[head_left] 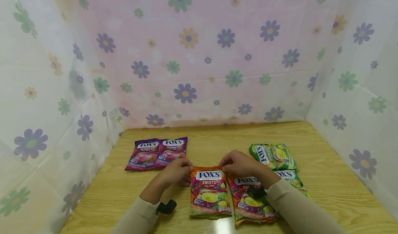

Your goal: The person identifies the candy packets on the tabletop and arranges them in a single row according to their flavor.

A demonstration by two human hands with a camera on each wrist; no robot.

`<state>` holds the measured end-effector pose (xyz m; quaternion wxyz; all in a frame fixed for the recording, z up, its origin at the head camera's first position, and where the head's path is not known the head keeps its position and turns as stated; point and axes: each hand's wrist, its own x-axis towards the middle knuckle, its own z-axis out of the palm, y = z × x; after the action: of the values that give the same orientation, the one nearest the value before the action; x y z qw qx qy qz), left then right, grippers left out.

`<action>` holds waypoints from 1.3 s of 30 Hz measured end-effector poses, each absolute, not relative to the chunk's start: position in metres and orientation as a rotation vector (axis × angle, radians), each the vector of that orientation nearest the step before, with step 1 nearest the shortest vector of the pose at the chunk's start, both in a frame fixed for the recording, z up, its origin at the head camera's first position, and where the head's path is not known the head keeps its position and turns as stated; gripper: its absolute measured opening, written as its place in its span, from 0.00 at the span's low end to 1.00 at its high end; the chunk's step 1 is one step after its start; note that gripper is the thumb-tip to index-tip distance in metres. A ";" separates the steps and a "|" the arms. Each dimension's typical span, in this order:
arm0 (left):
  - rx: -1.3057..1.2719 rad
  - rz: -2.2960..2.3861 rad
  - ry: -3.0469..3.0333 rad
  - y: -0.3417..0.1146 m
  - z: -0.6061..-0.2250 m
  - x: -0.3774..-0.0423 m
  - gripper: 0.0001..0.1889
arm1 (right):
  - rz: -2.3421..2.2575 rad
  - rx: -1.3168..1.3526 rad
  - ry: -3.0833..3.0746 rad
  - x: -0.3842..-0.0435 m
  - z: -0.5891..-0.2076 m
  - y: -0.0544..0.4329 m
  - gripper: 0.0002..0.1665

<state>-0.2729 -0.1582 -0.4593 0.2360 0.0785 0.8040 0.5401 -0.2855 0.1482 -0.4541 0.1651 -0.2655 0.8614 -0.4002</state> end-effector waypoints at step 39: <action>0.232 1.648 1.776 -0.170 -0.473 -0.269 0.31 | -1.503 -0.599 2.133 -0.285 -0.455 0.149 0.15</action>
<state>-0.2686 -0.1697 -0.4731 0.3465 0.0892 0.6846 0.6351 -0.2848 0.1491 -0.4551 0.2301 -0.2178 0.7752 -0.5465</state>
